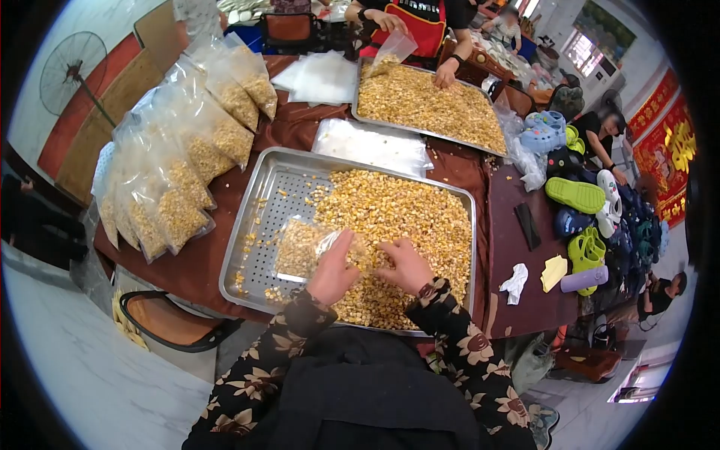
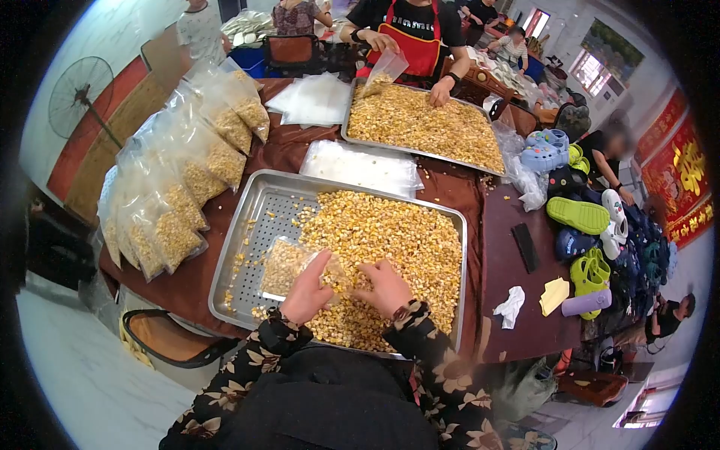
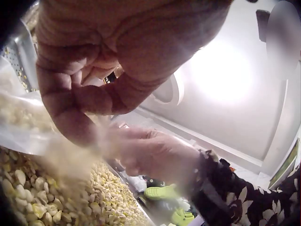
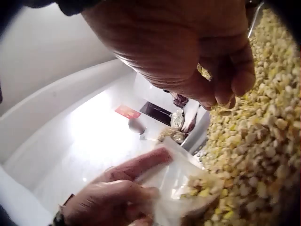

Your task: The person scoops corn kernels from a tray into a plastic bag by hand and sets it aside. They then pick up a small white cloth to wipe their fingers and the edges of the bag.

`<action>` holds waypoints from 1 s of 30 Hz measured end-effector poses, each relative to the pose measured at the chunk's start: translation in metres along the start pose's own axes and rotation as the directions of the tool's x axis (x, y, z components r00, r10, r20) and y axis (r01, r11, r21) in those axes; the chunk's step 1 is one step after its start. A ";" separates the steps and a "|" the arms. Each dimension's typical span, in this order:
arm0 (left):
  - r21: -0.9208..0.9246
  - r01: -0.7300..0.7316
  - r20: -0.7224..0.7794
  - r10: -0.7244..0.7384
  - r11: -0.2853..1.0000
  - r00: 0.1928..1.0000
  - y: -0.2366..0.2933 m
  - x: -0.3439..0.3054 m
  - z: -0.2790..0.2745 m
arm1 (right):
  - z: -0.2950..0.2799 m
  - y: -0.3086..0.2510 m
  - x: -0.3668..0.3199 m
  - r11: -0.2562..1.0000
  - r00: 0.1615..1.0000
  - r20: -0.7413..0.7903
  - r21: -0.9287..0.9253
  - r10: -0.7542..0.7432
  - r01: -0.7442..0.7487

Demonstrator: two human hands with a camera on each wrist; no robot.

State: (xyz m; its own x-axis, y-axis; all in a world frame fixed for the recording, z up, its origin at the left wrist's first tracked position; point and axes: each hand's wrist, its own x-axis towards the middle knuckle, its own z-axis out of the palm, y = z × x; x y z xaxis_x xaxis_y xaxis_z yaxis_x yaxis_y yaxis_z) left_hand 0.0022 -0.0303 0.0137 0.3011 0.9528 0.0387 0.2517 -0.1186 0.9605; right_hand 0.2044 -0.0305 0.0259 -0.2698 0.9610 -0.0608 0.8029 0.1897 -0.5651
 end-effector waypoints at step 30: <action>-0.001 0.048 0.016 -0.048 0.999 0.999 0.002 0.000 -0.001 | -0.015 -0.012 -0.021 0.967 0.986 0.074 -0.220 0.150 -0.131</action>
State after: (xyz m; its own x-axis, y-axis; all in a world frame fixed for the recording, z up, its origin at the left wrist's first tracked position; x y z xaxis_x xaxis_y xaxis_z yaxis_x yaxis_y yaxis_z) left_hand 0.0017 -0.0306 0.0163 0.3034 0.9528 -0.0120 0.2650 -0.0722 0.9616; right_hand 0.2091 -0.0503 0.0464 -0.1848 0.9611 -0.2054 0.9285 0.1023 -0.3570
